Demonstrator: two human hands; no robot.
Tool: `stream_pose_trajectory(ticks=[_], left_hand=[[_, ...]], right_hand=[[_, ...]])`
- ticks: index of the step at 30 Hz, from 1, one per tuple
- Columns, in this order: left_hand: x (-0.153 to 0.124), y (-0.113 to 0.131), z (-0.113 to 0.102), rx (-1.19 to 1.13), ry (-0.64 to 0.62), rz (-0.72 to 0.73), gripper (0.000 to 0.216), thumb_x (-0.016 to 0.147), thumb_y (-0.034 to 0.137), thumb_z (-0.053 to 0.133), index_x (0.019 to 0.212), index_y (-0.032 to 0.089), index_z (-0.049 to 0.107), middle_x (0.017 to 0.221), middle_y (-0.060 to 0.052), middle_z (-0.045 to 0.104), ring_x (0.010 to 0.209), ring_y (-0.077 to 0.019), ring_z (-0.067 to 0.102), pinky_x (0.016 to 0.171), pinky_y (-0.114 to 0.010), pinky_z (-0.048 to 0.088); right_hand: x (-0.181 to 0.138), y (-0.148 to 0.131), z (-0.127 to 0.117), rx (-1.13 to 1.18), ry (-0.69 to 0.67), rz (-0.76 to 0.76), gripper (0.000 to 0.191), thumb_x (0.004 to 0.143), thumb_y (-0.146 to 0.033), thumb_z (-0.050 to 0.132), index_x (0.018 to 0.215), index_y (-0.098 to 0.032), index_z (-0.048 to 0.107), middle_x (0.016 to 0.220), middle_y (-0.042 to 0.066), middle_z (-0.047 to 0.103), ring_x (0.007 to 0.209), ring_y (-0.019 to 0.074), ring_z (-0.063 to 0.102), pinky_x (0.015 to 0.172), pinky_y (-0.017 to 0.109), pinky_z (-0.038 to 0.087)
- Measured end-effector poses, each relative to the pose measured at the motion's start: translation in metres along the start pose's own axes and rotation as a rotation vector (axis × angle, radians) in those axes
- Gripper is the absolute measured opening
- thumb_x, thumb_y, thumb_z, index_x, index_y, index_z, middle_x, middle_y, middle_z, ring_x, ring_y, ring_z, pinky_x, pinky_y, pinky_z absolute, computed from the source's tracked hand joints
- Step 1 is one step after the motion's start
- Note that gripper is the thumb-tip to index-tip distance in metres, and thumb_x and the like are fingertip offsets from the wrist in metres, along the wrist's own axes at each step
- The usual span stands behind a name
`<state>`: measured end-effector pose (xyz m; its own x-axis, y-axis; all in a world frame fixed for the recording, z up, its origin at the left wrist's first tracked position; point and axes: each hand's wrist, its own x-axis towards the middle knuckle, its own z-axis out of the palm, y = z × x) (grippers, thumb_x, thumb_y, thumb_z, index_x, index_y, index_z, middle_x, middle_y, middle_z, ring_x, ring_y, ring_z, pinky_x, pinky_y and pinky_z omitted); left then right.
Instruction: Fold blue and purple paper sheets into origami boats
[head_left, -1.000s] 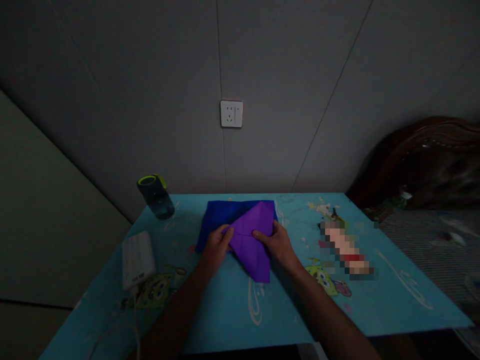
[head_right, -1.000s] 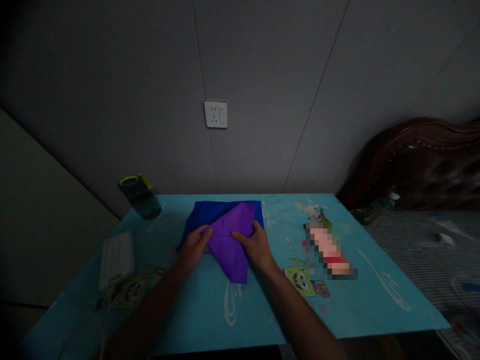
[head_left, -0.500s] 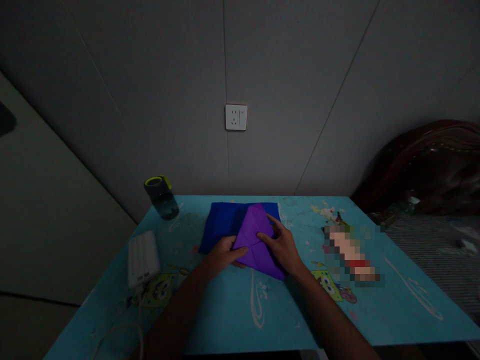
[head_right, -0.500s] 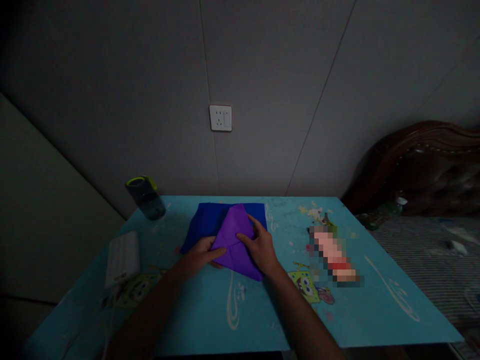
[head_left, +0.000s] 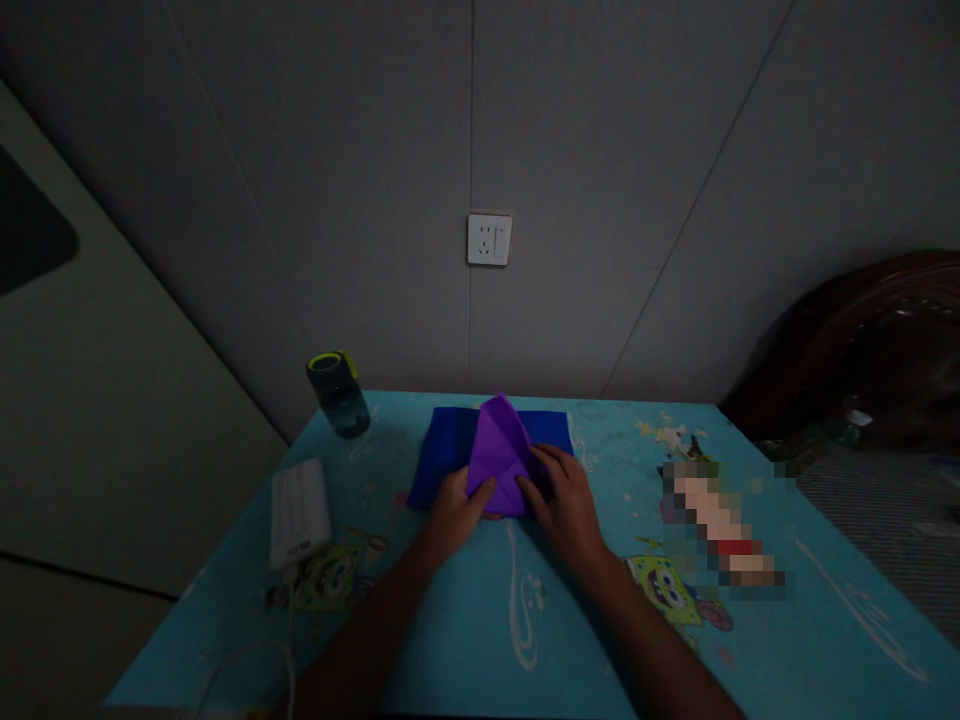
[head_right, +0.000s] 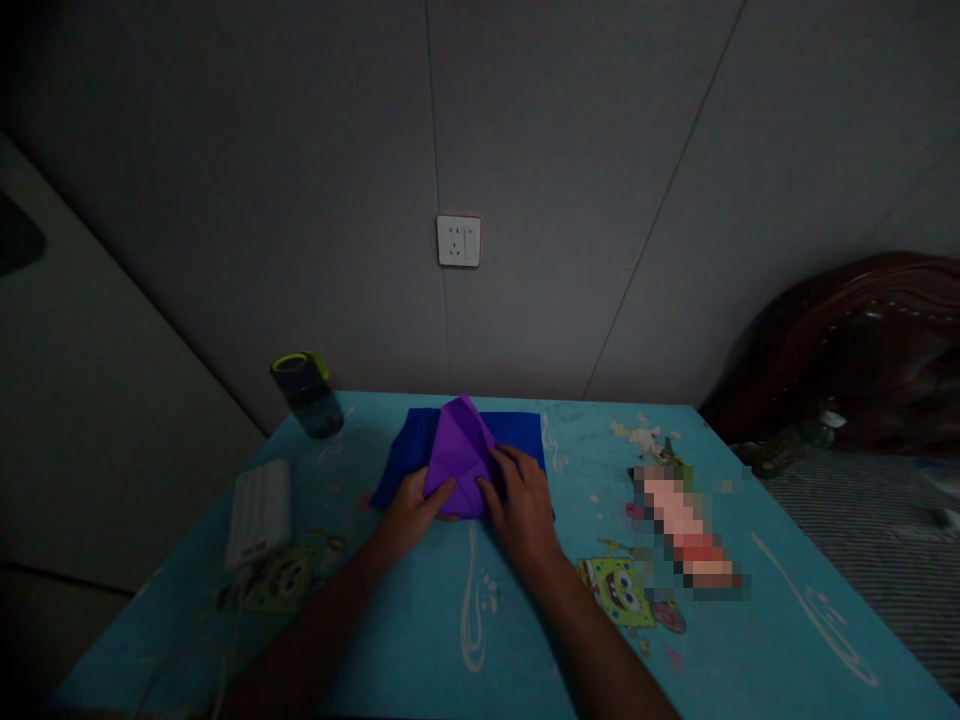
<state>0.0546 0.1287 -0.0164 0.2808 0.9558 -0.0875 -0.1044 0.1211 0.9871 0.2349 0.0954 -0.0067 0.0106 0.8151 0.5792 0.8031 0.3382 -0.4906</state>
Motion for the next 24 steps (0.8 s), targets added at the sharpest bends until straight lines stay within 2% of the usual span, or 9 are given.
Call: stream_pose_trajectory(ticks=[5,9,13,16,18,20,24], left_hand=[[0.001,-0.002,0.001,-0.014,0.027,-0.02,0.049,0.074,0.045,0.074,0.111,0.013,0.067,0.1,-0.01,0.074,0.078,-0.0226,0.071,0.062,-0.033,0.061],[0.0,-0.003,-0.001,0.017,0.009,-0.003,0.041,0.073,0.042,0.075,0.1,0.012,0.071,0.088,-0.008,0.074,0.071,-0.0207,0.069,0.06,-0.029,0.058],[-0.006,0.001,0.001,0.077,-0.108,0.001,0.041,0.075,0.043,0.073,0.102,0.013,0.072,0.079,-0.005,0.073,0.061,-0.0175,0.066,0.053,-0.027,0.055],[-0.01,0.004,0.002,0.109,-0.175,0.006,0.039,0.076,0.043,0.073,0.103,0.014,0.072,0.08,-0.004,0.072,0.059,-0.016,0.066,0.051,-0.025,0.055],[-0.01,0.003,0.002,0.102,-0.204,0.002,0.038,0.076,0.043,0.072,0.101,0.014,0.072,0.078,-0.003,0.072,0.058,-0.0154,0.065,0.049,-0.024,0.054],[-0.01,0.001,0.002,0.082,-0.22,-0.019,0.038,0.076,0.044,0.073,0.101,0.015,0.072,0.077,-0.003,0.072,0.057,-0.0158,0.065,0.048,-0.024,0.054],[-0.009,-0.005,0.002,0.083,-0.132,-0.01,0.043,0.076,0.042,0.073,0.108,0.015,0.069,0.091,-0.007,0.075,0.073,-0.0205,0.07,0.063,-0.03,0.058]], right_hand=[[-0.007,-0.009,0.005,0.096,-0.102,-0.013,0.043,0.093,-0.026,0.055,0.135,-0.023,0.054,0.124,0.011,0.067,0.11,0.0277,0.063,0.098,0.048,0.049],[-0.006,-0.013,0.004,0.249,-0.1,0.184,0.062,0.089,-0.034,0.062,0.146,-0.024,0.04,0.124,0.01,0.067,0.109,0.0289,0.065,0.096,0.049,0.05],[0.003,-0.01,-0.004,0.417,-0.022,0.391,0.062,0.074,-0.044,0.075,0.129,-0.021,0.056,0.107,0.009,0.071,0.092,0.0274,0.067,0.082,0.043,0.054],[0.008,-0.006,-0.007,0.612,-0.025,0.491,0.059,0.069,-0.043,0.079,0.118,-0.021,0.056,0.088,0.003,0.07,0.075,0.022,0.066,0.067,0.034,0.054],[0.008,-0.004,-0.007,0.673,-0.024,0.509,0.054,0.069,-0.041,0.079,0.113,-0.021,0.055,0.088,0.003,0.07,0.075,0.0218,0.066,0.066,0.033,0.053],[0.007,-0.005,-0.006,0.639,-0.03,0.482,0.046,0.071,-0.04,0.078,0.108,-0.021,0.057,0.093,0.004,0.07,0.081,0.0234,0.066,0.071,0.034,0.052],[0.003,-0.01,-0.004,0.388,-0.088,0.36,0.027,0.081,-0.042,0.07,0.098,-0.021,0.064,0.092,0.006,0.071,0.081,0.0246,0.065,0.074,0.037,0.05]])
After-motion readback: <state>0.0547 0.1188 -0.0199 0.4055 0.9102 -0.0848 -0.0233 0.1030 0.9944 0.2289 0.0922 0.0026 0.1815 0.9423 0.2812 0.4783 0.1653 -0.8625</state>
